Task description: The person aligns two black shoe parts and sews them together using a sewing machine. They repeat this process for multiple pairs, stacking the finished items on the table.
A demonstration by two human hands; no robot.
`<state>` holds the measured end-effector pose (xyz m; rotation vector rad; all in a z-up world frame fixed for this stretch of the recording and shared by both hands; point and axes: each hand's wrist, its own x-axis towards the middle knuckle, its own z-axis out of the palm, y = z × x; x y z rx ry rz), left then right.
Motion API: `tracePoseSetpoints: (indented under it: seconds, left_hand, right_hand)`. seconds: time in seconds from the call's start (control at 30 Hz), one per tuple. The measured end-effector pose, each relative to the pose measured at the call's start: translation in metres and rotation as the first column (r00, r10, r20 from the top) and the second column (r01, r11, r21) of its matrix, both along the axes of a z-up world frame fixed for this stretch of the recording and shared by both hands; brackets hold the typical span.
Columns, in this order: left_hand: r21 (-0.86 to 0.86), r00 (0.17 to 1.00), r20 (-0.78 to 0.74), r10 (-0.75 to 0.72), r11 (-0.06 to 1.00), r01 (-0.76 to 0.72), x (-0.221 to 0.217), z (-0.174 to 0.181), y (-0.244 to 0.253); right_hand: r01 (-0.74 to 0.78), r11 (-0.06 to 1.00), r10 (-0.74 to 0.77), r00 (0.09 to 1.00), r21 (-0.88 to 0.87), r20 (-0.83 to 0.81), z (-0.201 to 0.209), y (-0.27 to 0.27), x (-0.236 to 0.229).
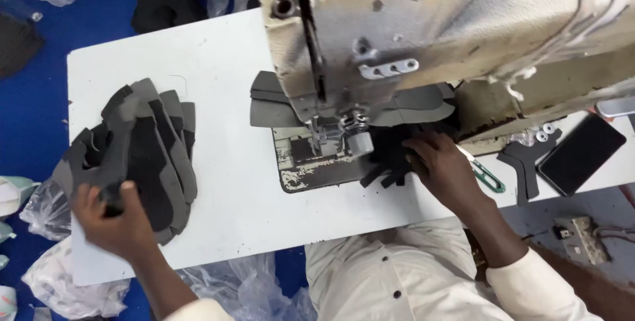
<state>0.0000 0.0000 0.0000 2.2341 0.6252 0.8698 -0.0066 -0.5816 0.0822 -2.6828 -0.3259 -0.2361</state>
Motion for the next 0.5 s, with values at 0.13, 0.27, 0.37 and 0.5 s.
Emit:
tracePoseSetpoints:
  seconds: [0.13,0.27,0.37,0.5]
  left_hand:
    - [-0.036,0.993,0.091,-0.081,0.996,0.085,-0.047,0.028,-0.097]
    - [0.100,0.907,-0.199,-0.371,0.913,0.395,-0.091,0.006,-0.214]
    - [0.033,0.830,-0.307,-0.465,0.867,0.498,-0.109,-0.001,-0.251]
    - [-0.030,0.887,-0.280,-0.368,0.927,0.375,-0.133,-0.026,-0.231]
  right_hand:
    - [-0.013,0.999,0.014,0.999,-0.045,0.029,-0.013,-0.003,0.019]
    - [0.005,0.962,0.014,0.998,-0.271,0.065,-0.056,-0.011,0.035]
    - [0.029,0.969,-0.013,0.998,-0.244,0.064,-0.050,-0.020,0.037]
    - [0.198,0.959,-0.153,0.964,0.202,-0.217,-0.034,-0.032,0.022]
